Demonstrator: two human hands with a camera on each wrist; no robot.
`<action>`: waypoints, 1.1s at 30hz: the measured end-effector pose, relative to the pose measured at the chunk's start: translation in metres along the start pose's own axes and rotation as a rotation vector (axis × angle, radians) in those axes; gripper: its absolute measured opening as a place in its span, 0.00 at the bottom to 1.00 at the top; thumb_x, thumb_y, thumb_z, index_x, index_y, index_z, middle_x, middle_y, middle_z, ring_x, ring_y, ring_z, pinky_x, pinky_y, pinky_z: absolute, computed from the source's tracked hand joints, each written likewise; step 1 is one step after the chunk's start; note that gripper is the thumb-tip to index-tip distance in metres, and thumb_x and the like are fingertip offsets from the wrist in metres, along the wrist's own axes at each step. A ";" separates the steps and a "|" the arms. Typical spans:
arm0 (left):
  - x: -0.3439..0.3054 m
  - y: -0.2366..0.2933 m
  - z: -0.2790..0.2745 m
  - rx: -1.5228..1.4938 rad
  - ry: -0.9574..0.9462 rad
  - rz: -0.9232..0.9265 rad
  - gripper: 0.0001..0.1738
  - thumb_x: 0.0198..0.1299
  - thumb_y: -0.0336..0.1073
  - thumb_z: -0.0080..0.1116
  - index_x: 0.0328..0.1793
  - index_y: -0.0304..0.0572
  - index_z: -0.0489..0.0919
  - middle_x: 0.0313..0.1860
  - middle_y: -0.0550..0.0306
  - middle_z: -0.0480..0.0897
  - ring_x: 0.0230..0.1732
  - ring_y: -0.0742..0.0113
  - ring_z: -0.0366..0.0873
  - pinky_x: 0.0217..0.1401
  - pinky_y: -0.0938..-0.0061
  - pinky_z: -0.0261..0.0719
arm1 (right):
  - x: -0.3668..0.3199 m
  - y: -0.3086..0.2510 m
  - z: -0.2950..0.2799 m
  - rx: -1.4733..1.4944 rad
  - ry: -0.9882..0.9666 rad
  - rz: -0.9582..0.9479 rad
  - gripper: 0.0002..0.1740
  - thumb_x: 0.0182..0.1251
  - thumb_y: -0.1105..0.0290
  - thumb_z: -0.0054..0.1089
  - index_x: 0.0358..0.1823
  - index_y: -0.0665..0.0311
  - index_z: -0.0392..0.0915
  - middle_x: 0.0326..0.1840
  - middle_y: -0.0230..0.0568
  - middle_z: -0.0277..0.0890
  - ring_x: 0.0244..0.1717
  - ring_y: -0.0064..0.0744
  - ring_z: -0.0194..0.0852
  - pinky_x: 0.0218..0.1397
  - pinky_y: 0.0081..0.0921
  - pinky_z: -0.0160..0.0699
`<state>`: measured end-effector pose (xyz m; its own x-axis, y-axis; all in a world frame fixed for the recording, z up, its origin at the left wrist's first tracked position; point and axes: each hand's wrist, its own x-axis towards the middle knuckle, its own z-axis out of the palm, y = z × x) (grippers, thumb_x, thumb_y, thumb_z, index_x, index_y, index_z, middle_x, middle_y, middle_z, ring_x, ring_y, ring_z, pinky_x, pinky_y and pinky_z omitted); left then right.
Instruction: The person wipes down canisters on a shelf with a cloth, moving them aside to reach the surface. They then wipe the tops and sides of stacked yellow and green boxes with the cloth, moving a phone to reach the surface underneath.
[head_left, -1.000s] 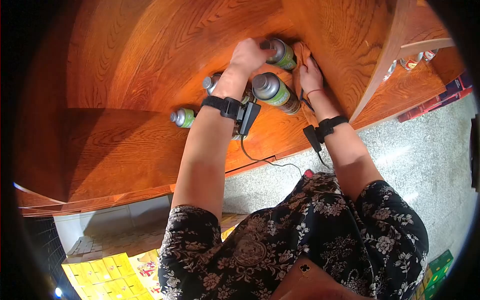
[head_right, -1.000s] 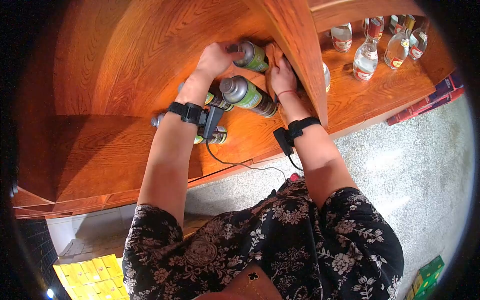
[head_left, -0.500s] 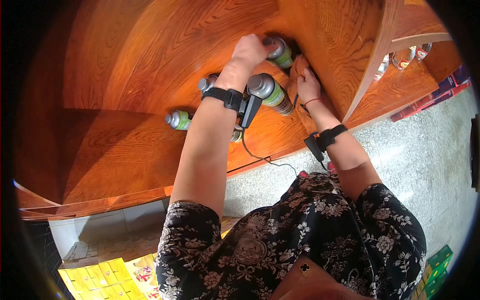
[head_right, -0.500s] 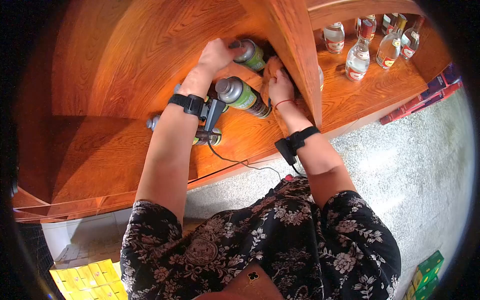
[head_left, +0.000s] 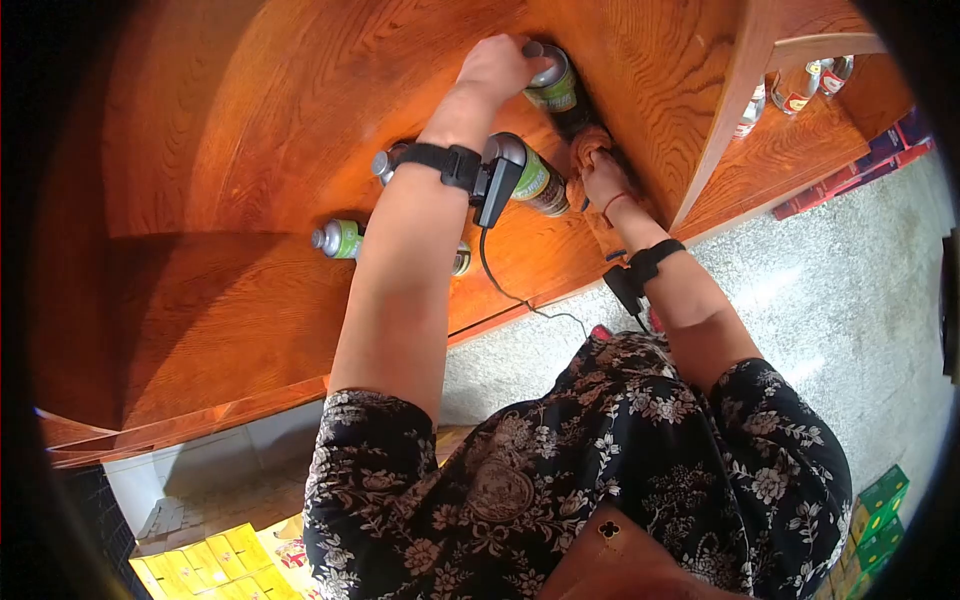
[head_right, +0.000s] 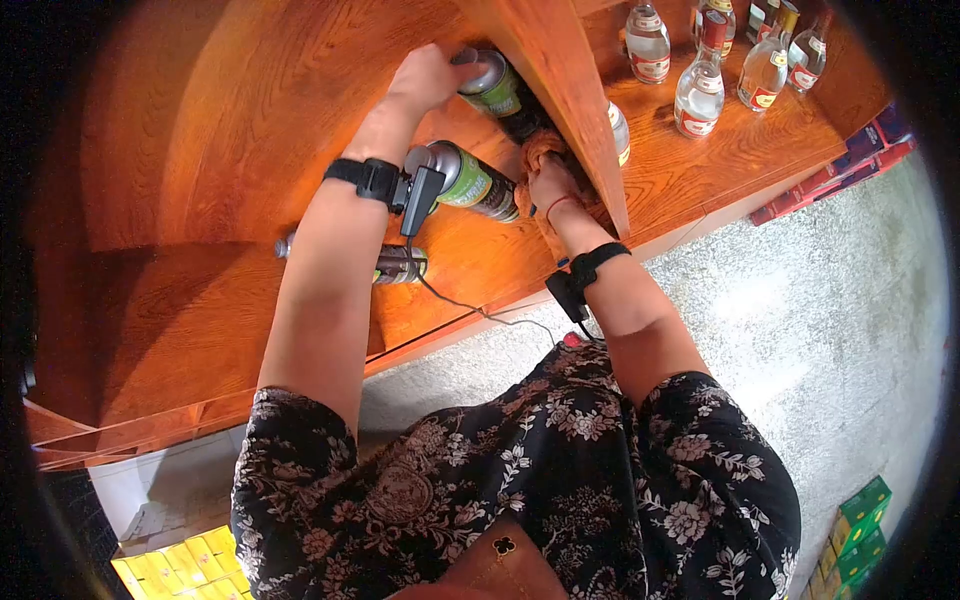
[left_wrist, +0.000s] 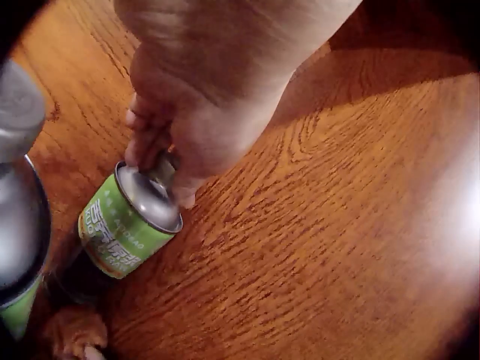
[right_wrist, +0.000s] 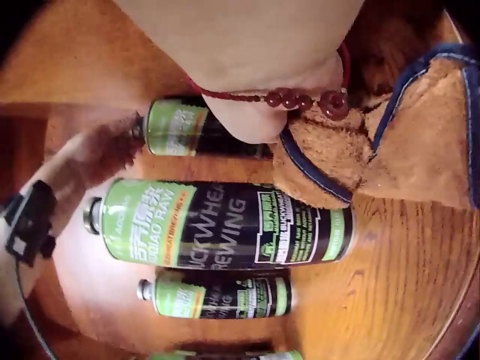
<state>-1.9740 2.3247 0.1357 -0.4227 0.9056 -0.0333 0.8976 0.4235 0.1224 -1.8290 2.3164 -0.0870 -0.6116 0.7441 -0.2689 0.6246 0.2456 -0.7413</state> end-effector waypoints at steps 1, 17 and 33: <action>0.000 -0.001 0.003 -0.002 -0.004 -0.006 0.28 0.54 0.55 0.62 0.54 0.42 0.81 0.49 0.44 0.82 0.55 0.50 0.78 0.58 0.63 0.74 | -0.004 -0.001 -0.006 0.028 0.001 -0.006 0.24 0.66 0.62 0.49 0.60 0.67 0.69 0.64 0.56 0.66 0.64 0.53 0.65 0.65 0.38 0.66; -0.091 -0.013 -0.013 -0.425 0.088 -0.165 0.27 0.58 0.39 0.57 0.64 0.36 0.71 0.52 0.36 0.79 0.54 0.42 0.76 0.59 0.63 0.72 | 0.038 0.005 0.005 -0.215 -0.150 -0.193 0.27 0.68 0.67 0.42 0.69 0.46 0.62 0.73 0.40 0.58 0.68 0.48 0.62 0.68 0.38 0.65; -0.173 -0.028 0.047 -0.298 0.570 -0.036 0.27 0.53 0.38 0.60 0.60 0.37 0.75 0.51 0.37 0.77 0.54 0.41 0.71 0.61 0.59 0.68 | -0.007 -0.090 -0.055 -0.169 0.423 -0.918 0.22 0.72 0.71 0.36 0.66 0.57 0.68 0.71 0.37 0.62 0.67 0.42 0.64 0.69 0.30 0.63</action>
<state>-1.9197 2.1569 0.0909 -0.5254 0.7028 0.4796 0.8433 0.3548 0.4038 -1.8542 2.3236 0.0156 -0.6873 0.3754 0.6218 0.0823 0.8908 -0.4469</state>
